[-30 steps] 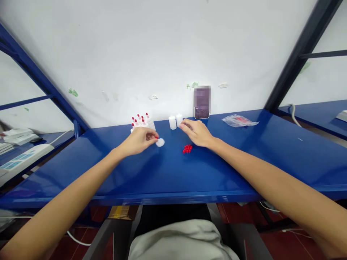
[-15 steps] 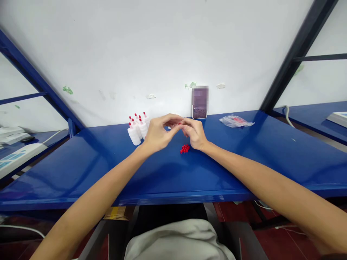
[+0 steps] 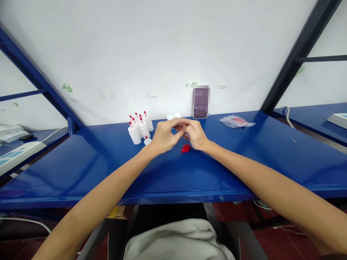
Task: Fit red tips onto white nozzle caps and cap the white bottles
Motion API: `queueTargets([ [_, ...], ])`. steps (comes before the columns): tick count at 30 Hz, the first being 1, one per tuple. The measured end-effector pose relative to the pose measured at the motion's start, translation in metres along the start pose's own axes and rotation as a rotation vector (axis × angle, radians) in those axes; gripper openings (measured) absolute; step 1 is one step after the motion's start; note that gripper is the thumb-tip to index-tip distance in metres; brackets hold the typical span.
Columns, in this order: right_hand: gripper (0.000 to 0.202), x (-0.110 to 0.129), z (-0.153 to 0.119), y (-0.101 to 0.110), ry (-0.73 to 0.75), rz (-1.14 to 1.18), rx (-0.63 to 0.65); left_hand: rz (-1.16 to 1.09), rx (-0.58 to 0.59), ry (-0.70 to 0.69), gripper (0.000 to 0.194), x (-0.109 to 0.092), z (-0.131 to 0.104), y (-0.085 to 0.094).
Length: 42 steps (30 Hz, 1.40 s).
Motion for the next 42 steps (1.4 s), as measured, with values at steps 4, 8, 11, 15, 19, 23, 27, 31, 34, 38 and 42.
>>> queueTargets([
  [4,0.017,0.000,-0.001,-0.004,-0.012,0.004,0.045,-0.014,0.013,0.024,0.033,-0.001,-0.003,-0.002],
  [8,0.028,-0.007,0.001,-0.004,-0.011,0.007,0.037,-0.036,0.016,0.125,0.024,0.004,0.006,0.014],
  [11,0.037,-0.012,0.003,0.003,-0.024,-0.053,0.015,0.070,-0.022,0.268,0.007,0.020,0.015,0.058],
  [15,0.036,-0.015,0.007,0.014,-0.018,-0.025,-0.047,0.366,0.055,0.393,0.005,0.043,0.012,0.121],
  [19,0.034,-0.019,0.008,0.023,-0.025,0.055,-0.182,0.513,0.179,0.363,0.007,0.053,-0.005,0.137],
  [23,0.035,-0.020,0.006,0.026,0.024,0.028,-0.248,0.561,0.241,0.276,0.011,0.063,-0.016,0.121],
  [27,0.029,-0.014,0.006,0.020,0.050,-0.134,-0.171,0.620,0.296,0.203,0.015,0.065,-0.016,0.114],
  [31,0.042,-0.013,0.006,0.005,-0.059,-0.230,-0.054,0.494,0.129,0.129,0.014,0.033,-0.006,0.106],
  [34,0.031,-0.019,0.002,-0.005,-0.173,-0.097,0.026,0.174,0.042,0.123,0.018,0.007,-0.003,0.076],
  [38,0.018,-0.022,-0.001,-0.010,-0.188,0.104,0.071,-0.043,0.002,0.095,0.024,-0.007,0.003,0.032],
  [42,0.022,-0.014,-0.001,-0.010,-0.153,0.199,0.069,0.000,-0.006,0.033,0.031,-0.007,0.007,0.014],
])
Point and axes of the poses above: each hand's wrist, its own z-axis towards the middle knuckle, its own y-axis out of the back of the hand, x = y × z, the point moved 6 cm from there along z, towards the middle knuckle, and after that the axes turned 14 degrees about -x, right-handed, at the moved point
